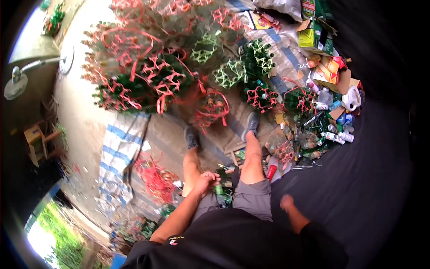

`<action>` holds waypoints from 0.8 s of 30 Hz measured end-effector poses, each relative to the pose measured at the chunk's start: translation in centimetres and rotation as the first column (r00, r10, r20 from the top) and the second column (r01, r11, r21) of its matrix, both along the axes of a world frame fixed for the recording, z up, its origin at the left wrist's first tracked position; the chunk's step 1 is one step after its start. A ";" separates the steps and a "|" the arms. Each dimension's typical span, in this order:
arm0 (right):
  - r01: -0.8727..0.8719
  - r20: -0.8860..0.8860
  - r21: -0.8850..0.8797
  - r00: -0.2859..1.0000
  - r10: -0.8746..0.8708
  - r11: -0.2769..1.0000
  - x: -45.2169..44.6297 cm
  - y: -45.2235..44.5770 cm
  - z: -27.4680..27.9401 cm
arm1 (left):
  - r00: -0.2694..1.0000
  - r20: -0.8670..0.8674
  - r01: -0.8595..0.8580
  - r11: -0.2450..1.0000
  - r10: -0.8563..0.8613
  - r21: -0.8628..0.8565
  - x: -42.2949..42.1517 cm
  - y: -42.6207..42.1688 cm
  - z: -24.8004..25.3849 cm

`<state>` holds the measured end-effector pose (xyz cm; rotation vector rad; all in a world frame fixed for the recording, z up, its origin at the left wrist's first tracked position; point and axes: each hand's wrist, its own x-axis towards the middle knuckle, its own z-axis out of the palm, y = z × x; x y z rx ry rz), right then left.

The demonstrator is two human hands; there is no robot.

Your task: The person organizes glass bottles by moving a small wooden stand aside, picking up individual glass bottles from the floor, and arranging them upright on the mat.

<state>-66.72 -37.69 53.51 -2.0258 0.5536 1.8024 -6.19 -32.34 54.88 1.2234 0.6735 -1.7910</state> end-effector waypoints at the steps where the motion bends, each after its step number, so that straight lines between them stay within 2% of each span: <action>1: 0.741 -0.213 -0.014 0.653 -0.727 0.671 1.8 3.6 3.4 | 1.000 0.000 0.021 0.999 -0.021 -0.048 1.3 1.4 -0.4; 2: 0.953 -0.202 -0.298 -0.115 -0.973 -0.051 3.5 7.3 6.7 | 0.995 0.057 0.086 0.988 -0.080 -0.125 2.3 2.8 -0.8; 4: 0.806 -0.050 -0.530 -0.340 -0.939 -0.264 9.9 12.8 10.9 | 0.990 0.033 0.141 0.983 -0.138 -0.116 4.3 3.4 0.6; 5: 0.799 -0.048 -0.529 -0.363 -0.930 -0.285 12.1 14.5 11.3 | 0.980 -0.041 0.196 0.981 -0.196 -0.008 5.3 2.4 2.2; 7: 0.790 0.044 -0.427 -0.469 -0.882 -0.441 15.1 15.8 11.4 | 0.961 -0.015 0.276 0.960 -0.277 -0.035 5.6 3.4 1.7; 9: 0.826 -0.005 -0.335 -0.484 -0.875 -0.454 17.7 15.4 9.9 | 0.933 0.011 0.360 0.930 -0.360 -0.079 5.6 5.1 0.5; 10: 0.838 0.003 -0.262 -0.495 -0.869 -0.478 17.1 16.4 7.3 | 0.920 0.013 0.391 0.917 -0.391 -0.084 6.0 4.8 0.6; 11: 0.762 -0.014 -0.356 -0.583 -0.813 -0.540 19.5 13.7 6.6 | 0.922 0.018 0.386 0.920 -0.386 -0.066 6.4 4.6 0.8; 12: 0.860 0.073 -0.279 -0.425 -0.902 -0.427 20.6 13.3 5.0 | 0.923 0.021 0.384 0.922 -0.384 -0.042 6.9 4.6 1.3; 13: 0.794 -0.050 0.089 -0.600 -0.799 -0.602 14.5 18.8 -4.6 | 0.923 0.005 0.384 0.922 -0.384 -0.055 7.3 3.9 2.2; 14: 0.814 0.198 -0.024 -0.564 -0.801 -0.580 19.2 16.0 -2.6 | 0.931 -0.024 0.362 0.931 -0.363 -0.047 7.5 3.7 2.4; 16: 0.650 0.252 -0.105 -0.715 -0.652 -0.753 23.0 13.7 -3.9 | 0.915 -0.059 0.400 0.916 -0.399 0.010 7.4 3.5 2.5; 17: 0.577 0.270 -0.051 -0.778 -0.568 -0.815 24.2 13.4 -4.7 | 0.916 -0.081 0.393 0.920 -0.392 -0.005 7.4 4.6 1.6; 18: 0.493 0.281 -0.001 -0.835 -0.474 -0.870 25.2 14.3 -5.0 | 0.905 -0.099 0.418 0.907 -0.413 0.037 7.1 4.2 2.6; 20: 0.464 0.268 0.019 -0.856 -0.442 -0.886 26.1 16.1 -5.7 | 0.851 -0.175 0.499 0.866 -0.495 -0.021 7.5 5.0 1.5; 21: 0.523 0.236 -0.057 -0.820 -0.521 -0.850 26.4 16.4 -5.3 | 0.835 -0.177 0.526 0.850 -0.522 -0.023 7.4 4.2 2.0; 22: 0.445 0.225 -0.027 -0.870 -0.439 -0.895 26.1 18.4 -6.0 | 0.809 -0.144 0.577 0.817 -0.569 0.013 7.2 3.3 3.4; 23: 0.443 0.233 -0.057 -0.866 -0.443 -0.895 25.8 20.3 -6.8 | 0.780 -0.112 0.623 0.780 -0.616 0.048 7.1 2.4 4.2; 24: 0.443 0.242 -0.084 -0.860 -0.450 -0.893 25.6 21.6 -7.4 | 0.820 -0.175 0.543 0.838 -0.545 -0.063 7.6 3.2 2.6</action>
